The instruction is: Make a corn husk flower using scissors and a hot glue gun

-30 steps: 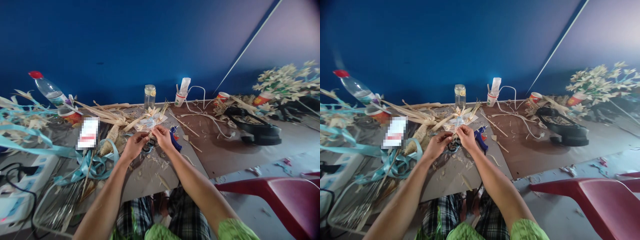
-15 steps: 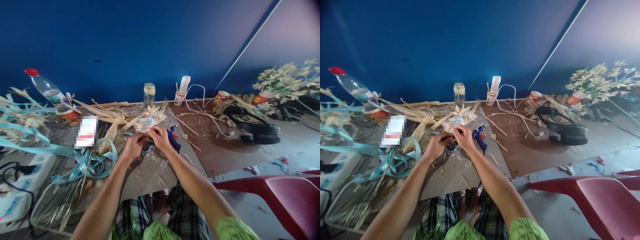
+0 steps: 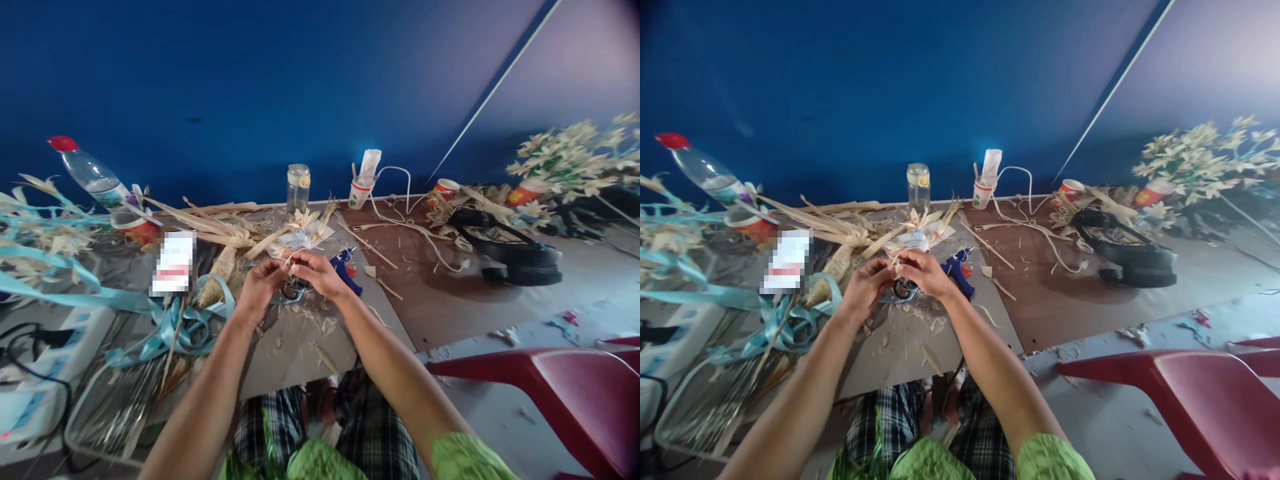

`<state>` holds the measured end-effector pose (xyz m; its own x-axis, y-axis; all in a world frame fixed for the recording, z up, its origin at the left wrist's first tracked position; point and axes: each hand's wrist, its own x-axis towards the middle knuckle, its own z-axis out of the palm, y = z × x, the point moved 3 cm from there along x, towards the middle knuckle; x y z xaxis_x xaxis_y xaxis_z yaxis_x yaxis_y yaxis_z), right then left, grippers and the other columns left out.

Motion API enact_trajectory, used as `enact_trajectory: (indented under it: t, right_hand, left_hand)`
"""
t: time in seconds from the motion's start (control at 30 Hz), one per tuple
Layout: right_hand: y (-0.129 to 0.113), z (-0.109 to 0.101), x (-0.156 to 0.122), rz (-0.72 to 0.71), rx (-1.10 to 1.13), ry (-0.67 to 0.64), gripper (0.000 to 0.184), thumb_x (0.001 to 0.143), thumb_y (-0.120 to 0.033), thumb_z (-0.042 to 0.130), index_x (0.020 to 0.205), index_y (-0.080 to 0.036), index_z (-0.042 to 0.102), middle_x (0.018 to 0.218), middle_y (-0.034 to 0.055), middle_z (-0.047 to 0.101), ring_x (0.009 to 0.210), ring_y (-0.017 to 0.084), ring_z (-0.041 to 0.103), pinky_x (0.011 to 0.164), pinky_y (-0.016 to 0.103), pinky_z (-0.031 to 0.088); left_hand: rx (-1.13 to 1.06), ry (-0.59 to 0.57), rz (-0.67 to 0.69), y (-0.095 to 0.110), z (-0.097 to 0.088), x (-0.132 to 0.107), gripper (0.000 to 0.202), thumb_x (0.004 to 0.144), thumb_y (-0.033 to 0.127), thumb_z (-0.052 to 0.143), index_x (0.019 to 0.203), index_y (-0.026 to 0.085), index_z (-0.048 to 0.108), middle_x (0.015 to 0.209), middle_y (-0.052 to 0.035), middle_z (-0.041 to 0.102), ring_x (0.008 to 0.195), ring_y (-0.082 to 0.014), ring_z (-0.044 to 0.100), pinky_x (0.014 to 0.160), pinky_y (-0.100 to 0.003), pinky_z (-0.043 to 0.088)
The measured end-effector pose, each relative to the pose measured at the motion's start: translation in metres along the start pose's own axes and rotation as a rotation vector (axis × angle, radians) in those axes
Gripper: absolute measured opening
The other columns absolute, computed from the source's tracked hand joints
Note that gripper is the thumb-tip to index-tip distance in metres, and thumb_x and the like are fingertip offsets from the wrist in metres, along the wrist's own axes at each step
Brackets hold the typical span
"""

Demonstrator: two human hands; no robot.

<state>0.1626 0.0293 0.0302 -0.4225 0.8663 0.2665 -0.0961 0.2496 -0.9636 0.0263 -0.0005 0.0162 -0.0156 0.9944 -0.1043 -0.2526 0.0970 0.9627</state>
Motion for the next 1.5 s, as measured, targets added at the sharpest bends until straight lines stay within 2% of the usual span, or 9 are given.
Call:
enact_trajectory:
  t: [0.1,0.27,0.63,0.8,0.97,1.07,1.17,1.27,1.5]
  right_hand:
    - [-0.001,0.002,0.000,-0.024,0.008,-0.009,0.028,0.072,-0.045,0.066,0.075,-0.017,0.068,0.092,0.0063,0.066,0.092,0.018,0.059,0.084,0.030,0.043]
    - [0.005,0.000,0.002,-0.026,0.039,0.128,0.024,0.071,-0.039,0.067,0.065,-0.017,0.062,0.064,-0.0010,0.058,0.065,0.011,0.053,0.068,0.025,0.042]
    - [0.013,0.003,0.001,0.082,-0.108,0.213,0.038,0.067,-0.051,0.065,0.060,-0.017,0.050,0.055,-0.0049,0.042,0.054,0.007,0.036,0.052,0.022,0.029]
    - [0.013,0.001,0.001,0.132,-0.048,0.142,0.042,0.068,-0.054,0.064,0.060,-0.016,0.052,0.053,-0.0054,0.039,0.052,0.006,0.032,0.050,0.022,0.025]
    - [0.011,0.000,-0.001,0.174,0.228,0.000,0.042,0.066,-0.048,0.071,0.092,-0.016,0.065,0.077,0.0005,0.061,0.066,0.010,0.050,0.062,0.023,0.037]
    - [0.011,0.003,-0.002,0.216,0.329,-0.057,0.037,0.064,-0.041,0.074,0.090,-0.016,0.068,0.081,0.0022,0.065,0.071,0.012,0.055,0.070,0.025,0.042]
    - [0.012,0.006,-0.002,0.217,0.360,-0.050,0.027,0.062,-0.037,0.076,0.073,-0.016,0.065,0.070,-0.0001,0.062,0.066,0.011,0.055,0.068,0.025,0.043]
    - [0.012,0.005,0.000,0.188,0.346,0.022,0.029,0.060,-0.039,0.077,0.063,-0.016,0.059,0.063,-0.0021,0.059,0.060,0.009,0.052,0.063,0.024,0.042]
    - [0.011,0.003,0.002,0.202,0.283,0.108,0.036,0.061,-0.045,0.074,0.065,-0.018,0.052,0.057,-0.0041,0.056,0.050,0.008,0.048,0.053,0.023,0.038]
  left_hand:
    - [0.008,-0.046,-0.029,-0.001,0.001,0.000,0.027,0.060,0.034,0.076,0.068,0.013,0.060,0.058,0.0029,0.053,0.050,-0.0056,0.041,0.049,-0.019,0.030]
    - [0.103,-0.077,-0.028,0.001,0.005,-0.003,0.027,0.059,0.034,0.075,0.071,0.013,0.064,0.058,0.0026,0.055,0.050,-0.0072,0.043,0.050,-0.021,0.032]
    - [0.463,-0.037,0.242,0.003,0.005,-0.002,0.011,0.068,0.024,0.065,0.072,0.014,0.064,0.065,0.0006,0.060,0.062,-0.0121,0.050,0.061,-0.023,0.038]
    - [0.298,-0.033,0.167,0.001,0.003,-0.001,0.018,0.067,0.031,0.068,0.065,0.014,0.062,0.058,0.0023,0.054,0.055,-0.0097,0.045,0.054,-0.022,0.035]
    - [0.018,-0.042,-0.037,0.001,0.000,-0.003,0.027,0.061,0.037,0.075,0.066,0.014,0.062,0.058,0.0023,0.053,0.050,-0.0066,0.043,0.048,-0.020,0.031]
    - [-0.039,-0.080,-0.106,0.001,0.002,-0.006,0.030,0.056,0.036,0.079,0.066,0.013,0.062,0.057,0.0023,0.053,0.048,-0.0053,0.041,0.045,-0.019,0.028]
    - [-0.028,-0.133,-0.113,0.000,0.005,-0.005,0.031,0.054,0.036,0.080,0.066,0.012,0.063,0.056,0.0022,0.052,0.047,-0.0045,0.039,0.044,-0.018,0.025]
    - [0.011,-0.149,-0.084,-0.001,0.005,-0.004,0.031,0.057,0.037,0.078,0.067,0.012,0.063,0.055,0.0015,0.054,0.045,-0.0044,0.038,0.043,-0.019,0.024]
    - [0.159,-0.132,0.016,0.005,0.007,-0.006,0.023,0.065,0.034,0.071,0.073,0.013,0.065,0.060,-0.0014,0.063,0.043,-0.0058,0.040,0.043,-0.021,0.028]
